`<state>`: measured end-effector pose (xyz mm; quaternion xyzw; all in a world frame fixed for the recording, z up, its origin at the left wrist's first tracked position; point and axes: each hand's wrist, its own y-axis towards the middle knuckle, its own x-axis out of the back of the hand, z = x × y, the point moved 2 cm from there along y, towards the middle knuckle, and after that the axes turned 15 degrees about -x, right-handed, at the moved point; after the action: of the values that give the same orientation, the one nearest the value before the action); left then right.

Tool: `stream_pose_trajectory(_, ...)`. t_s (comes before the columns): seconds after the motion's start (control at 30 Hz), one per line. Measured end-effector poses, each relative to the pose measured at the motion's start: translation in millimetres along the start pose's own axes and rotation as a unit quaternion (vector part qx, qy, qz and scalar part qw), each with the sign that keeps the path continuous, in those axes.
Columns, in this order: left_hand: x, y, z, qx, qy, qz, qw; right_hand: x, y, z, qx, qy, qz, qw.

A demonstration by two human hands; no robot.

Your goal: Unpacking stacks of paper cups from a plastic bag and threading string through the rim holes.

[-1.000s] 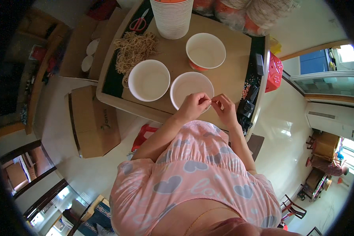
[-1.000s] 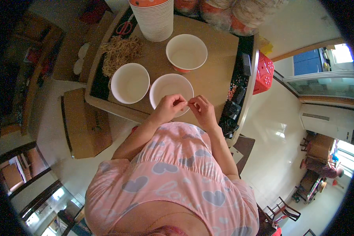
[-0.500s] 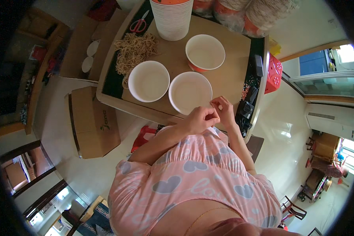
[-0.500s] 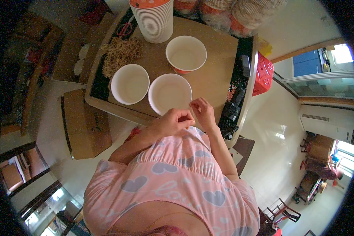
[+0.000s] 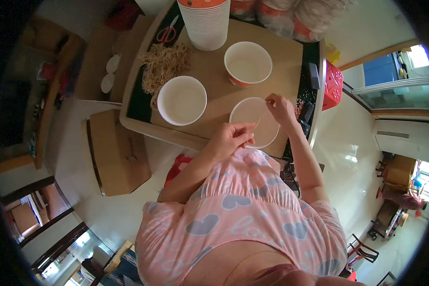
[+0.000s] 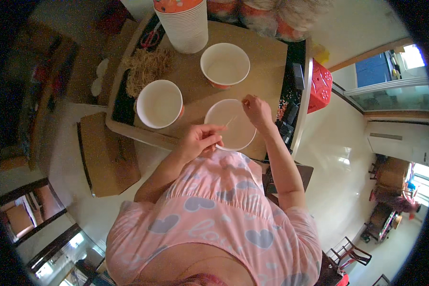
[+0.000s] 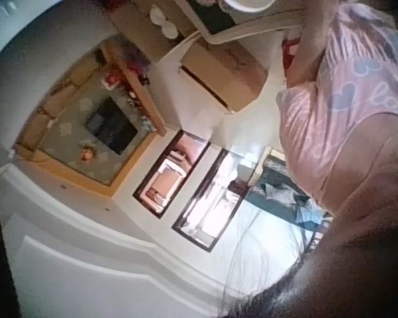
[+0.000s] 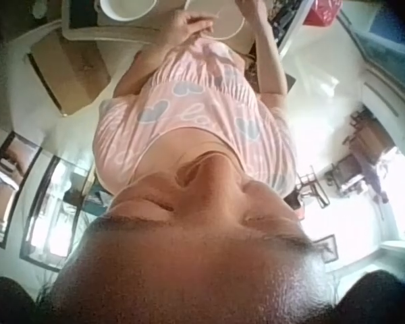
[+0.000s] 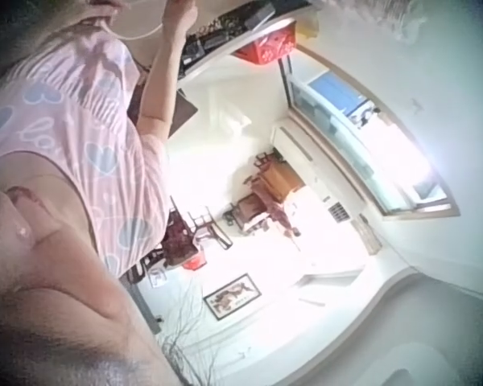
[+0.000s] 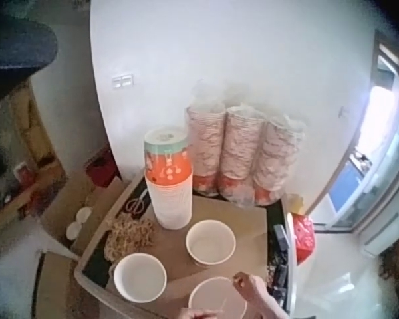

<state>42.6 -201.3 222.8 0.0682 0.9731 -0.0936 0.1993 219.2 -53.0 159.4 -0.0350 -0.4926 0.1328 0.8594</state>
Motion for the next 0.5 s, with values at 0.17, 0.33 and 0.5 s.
stream_pose_trajectory(0.17,16.3,-8.1,11.2,-0.065,-0.017,-0.037,0.997,-14.3,25.7,42.6,0.109,-0.047,-0.009,0.993)
stream_pose_trajectory(0.33,22.0,-14.7,12.3,-0.06,-0.031,-0.098,0.993,-0.9,20.1,80.8,0.166,0.056,-0.023,0.984)
stream_pose_trajectory(0.5,36.9,-16.3,7.1,-0.13,-0.121,-0.167,0.97,-1.3,-56.4,94.3,0.043,0.383,0.322,0.865)
